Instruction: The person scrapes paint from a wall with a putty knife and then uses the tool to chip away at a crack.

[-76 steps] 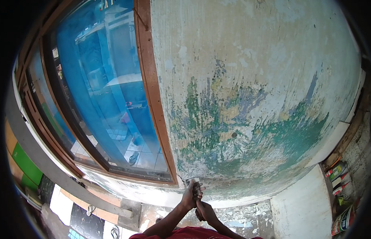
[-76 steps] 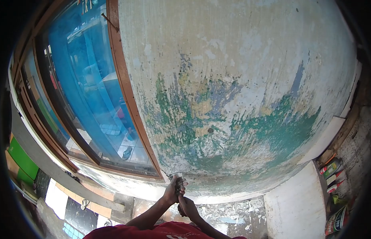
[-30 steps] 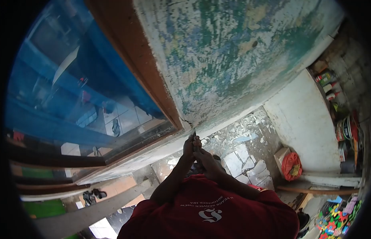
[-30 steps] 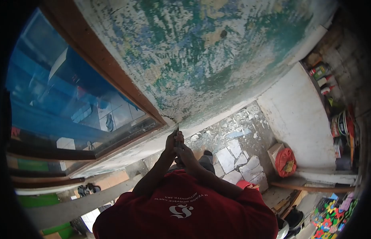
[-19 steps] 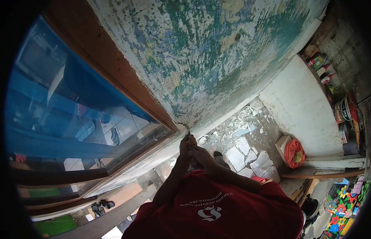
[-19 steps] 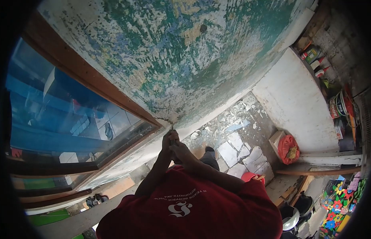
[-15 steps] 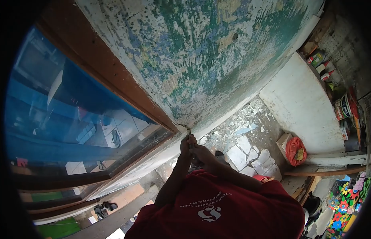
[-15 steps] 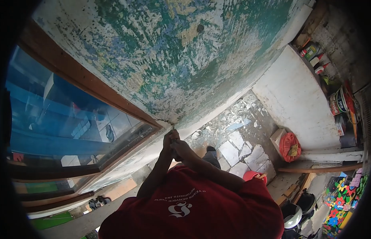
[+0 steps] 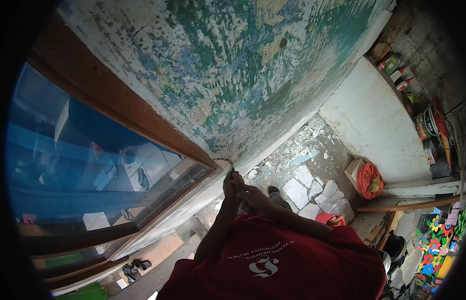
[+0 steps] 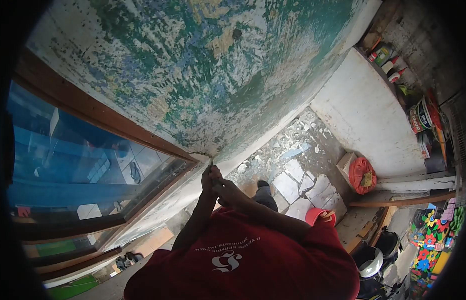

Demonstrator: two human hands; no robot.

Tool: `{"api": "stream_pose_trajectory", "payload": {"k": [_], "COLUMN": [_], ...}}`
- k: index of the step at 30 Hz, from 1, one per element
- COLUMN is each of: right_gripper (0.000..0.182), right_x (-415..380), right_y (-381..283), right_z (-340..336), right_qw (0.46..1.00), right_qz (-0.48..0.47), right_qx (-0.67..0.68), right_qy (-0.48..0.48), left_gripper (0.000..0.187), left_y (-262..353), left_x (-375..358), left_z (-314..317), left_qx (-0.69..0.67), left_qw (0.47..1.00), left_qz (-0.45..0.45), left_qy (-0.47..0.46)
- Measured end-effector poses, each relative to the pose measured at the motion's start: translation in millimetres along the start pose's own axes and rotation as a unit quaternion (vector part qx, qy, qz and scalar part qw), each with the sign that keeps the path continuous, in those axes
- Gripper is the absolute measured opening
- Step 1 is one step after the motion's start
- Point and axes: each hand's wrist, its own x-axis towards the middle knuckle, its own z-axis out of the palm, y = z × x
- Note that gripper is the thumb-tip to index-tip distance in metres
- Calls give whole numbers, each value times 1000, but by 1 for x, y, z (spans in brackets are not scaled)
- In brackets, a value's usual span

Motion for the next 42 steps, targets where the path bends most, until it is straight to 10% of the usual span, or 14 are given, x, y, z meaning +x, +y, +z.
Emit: {"api": "stream_pose_trajectory", "payload": {"k": [42], "right_gripper": [13], "right_x": [-1], "right_y": [2], "right_z": [-22], "right_qw": [999], "right_qz": [-29], "right_qx": [-41], "right_qy": [-9], "left_gripper": [29], "left_y": [-19], "left_x": [-3], "left_z": [13], "left_qx": [36], "left_qw": [998], "left_qz": [54], "left_qy": [8]}}
